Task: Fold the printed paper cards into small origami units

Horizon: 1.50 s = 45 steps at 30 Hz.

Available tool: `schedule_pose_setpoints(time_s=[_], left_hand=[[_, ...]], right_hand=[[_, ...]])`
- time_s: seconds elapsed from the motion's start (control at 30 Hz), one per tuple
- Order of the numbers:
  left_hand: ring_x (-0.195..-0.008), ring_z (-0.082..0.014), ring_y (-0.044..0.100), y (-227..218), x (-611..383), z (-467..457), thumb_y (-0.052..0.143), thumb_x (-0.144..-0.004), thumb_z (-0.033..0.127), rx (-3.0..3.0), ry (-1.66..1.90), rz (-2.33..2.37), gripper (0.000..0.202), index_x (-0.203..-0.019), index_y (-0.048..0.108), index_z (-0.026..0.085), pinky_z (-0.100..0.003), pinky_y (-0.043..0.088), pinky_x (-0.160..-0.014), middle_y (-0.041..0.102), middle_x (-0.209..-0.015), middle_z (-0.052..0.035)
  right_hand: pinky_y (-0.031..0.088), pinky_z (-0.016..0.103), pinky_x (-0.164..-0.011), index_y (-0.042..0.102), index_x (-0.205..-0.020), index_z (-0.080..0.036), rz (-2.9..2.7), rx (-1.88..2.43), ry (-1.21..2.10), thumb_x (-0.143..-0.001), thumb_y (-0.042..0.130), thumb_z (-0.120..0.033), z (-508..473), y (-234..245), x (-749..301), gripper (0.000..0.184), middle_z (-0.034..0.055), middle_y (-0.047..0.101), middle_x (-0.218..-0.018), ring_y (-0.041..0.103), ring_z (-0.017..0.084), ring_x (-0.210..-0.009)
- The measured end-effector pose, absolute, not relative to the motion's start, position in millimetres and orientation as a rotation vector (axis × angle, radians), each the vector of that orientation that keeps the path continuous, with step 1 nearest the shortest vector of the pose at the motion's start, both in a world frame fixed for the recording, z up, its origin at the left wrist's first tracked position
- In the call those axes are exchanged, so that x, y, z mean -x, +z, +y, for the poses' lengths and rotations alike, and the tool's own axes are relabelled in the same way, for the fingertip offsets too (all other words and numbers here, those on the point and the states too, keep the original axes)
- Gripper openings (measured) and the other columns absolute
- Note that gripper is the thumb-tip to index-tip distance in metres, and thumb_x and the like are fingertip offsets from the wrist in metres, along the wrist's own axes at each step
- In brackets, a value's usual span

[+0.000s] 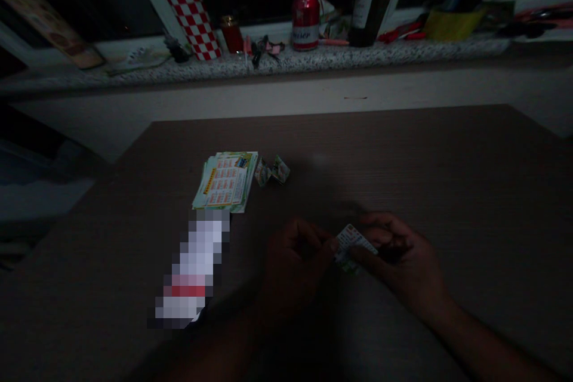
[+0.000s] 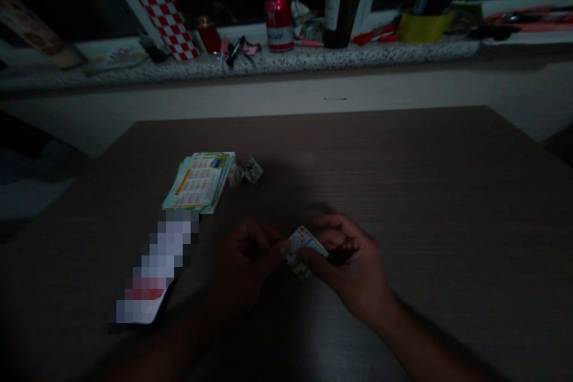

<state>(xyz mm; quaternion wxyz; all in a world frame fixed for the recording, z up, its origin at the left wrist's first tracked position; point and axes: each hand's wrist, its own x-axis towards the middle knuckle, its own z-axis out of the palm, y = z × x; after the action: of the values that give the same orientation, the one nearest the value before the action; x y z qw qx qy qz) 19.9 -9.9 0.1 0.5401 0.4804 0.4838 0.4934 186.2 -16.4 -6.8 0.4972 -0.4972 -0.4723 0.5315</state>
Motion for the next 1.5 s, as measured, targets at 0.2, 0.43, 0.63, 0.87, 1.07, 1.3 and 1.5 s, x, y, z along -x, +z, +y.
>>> schedule_pose_setpoints(time_s=[0.2, 0.43, 0.63, 0.87, 1.07, 1.3, 1.5], left_hand=[[-0.060, -0.0106, 0.054, 2.3, -21.1, -10.6, 0.069, -0.071, 0.016, -1.170, 1.158, 1.166, 0.037, -0.060, 0.035, 0.020, -0.021, 0.041, -0.055, 0.063, -0.067, 0.0013], [-0.059, -0.0096, 0.050, 1.9, -19.3, -7.8, 0.070, -0.070, 0.016, -1.148, 1.175, 1.196, 0.040, -0.060, 0.031, 0.020, -0.020, 0.039, -0.055, 0.061, -0.065, 0.0022], [-0.055, -0.0080, 0.047, 3.5, -18.2, -5.6, 0.070, -0.070, 0.014, -1.104, 1.173, 1.177, 0.040, -0.060, 0.031, 0.020, -0.019, 0.038, -0.052, 0.060, -0.063, 0.0029], [-0.056, -0.0082, 0.048, 2.9, -16.9, -4.4, 0.071, -0.068, 0.016, -1.057, 1.199, 1.141, 0.041, -0.060, 0.032, 0.020, -0.019, 0.039, -0.053, 0.060, -0.063, 0.0031], [-0.055, -0.0073, 0.047, 2.5, -16.2, -3.8, 0.071, -0.068, 0.014, -1.001, 1.215, 1.119, 0.041, -0.060, 0.032, 0.019, -0.018, 0.039, -0.052, 0.058, -0.062, 0.0042], [-0.055, -0.0070, 0.045, 4.9, -17.1, -3.9, 0.070, -0.069, 0.011, -1.049, 1.210, 1.128, 0.040, -0.059, 0.032, 0.019, -0.018, 0.038, -0.052, 0.058, -0.061, 0.0042], [-0.060, -0.0086, 0.049, -1.4, -19.4, -9.1, 0.069, -0.074, 0.014, -1.109, 1.154, 1.134, 0.036, -0.062, 0.035, 0.019, -0.019, 0.040, -0.056, 0.060, -0.066, 0.0029]], right_hand=[[0.044, 0.017, -0.043, 0.051, -0.067, -0.021, -1.150, 1.230, 1.224, -0.069, 0.077, -0.022, -16.4, -5.4, -186.0, 0.026, -0.0070, 0.055, -0.052, 0.052, 0.007, -0.044], [0.049, 0.020, -0.049, 0.056, -0.087, -0.021, -1.151, 1.254, 1.238, -0.071, 0.077, -0.026, -15.8, -6.5, -189.3, 0.027, -0.0044, 0.062, -0.058, 0.058, 0.010, -0.050], [0.045, 0.020, -0.044, 0.056, -0.081, -0.020, -1.162, 1.276, 1.193, -0.070, 0.077, -0.029, -14.9, -5.8, -189.8, 0.025, -0.0052, 0.058, -0.054, 0.053, 0.009, -0.045], [0.042, 0.018, -0.043, 0.050, -0.067, -0.021, -1.169, 1.252, 1.172, -0.069, 0.078, -0.026, -14.6, -1.0, -191.0, 0.028, -0.0068, 0.054, -0.051, 0.049, 0.007, -0.044], [0.044, 0.018, -0.046, 0.052, -0.071, -0.020, -1.171, 1.239, 1.221, -0.073, 0.076, -0.026, -14.4, -4.2, -194.0, 0.025, -0.0047, 0.060, -0.054, 0.053, 0.008, -0.046], [0.049, 0.018, -0.053, 0.057, -0.090, -0.022, -1.128, 1.143, 1.337, -0.073, 0.077, -0.022, -14.8, -9.0, -192.6, 0.026, -0.0046, 0.066, -0.064, 0.061, 0.009, -0.056], [0.048, 0.019, -0.053, 0.056, -0.085, -0.021, -1.163, 1.192, 1.297, -0.073, 0.075, -0.021, -17.4, -6.8, -186.9, 0.022, -0.0033, 0.065, -0.064, 0.059, 0.010, -0.056]])
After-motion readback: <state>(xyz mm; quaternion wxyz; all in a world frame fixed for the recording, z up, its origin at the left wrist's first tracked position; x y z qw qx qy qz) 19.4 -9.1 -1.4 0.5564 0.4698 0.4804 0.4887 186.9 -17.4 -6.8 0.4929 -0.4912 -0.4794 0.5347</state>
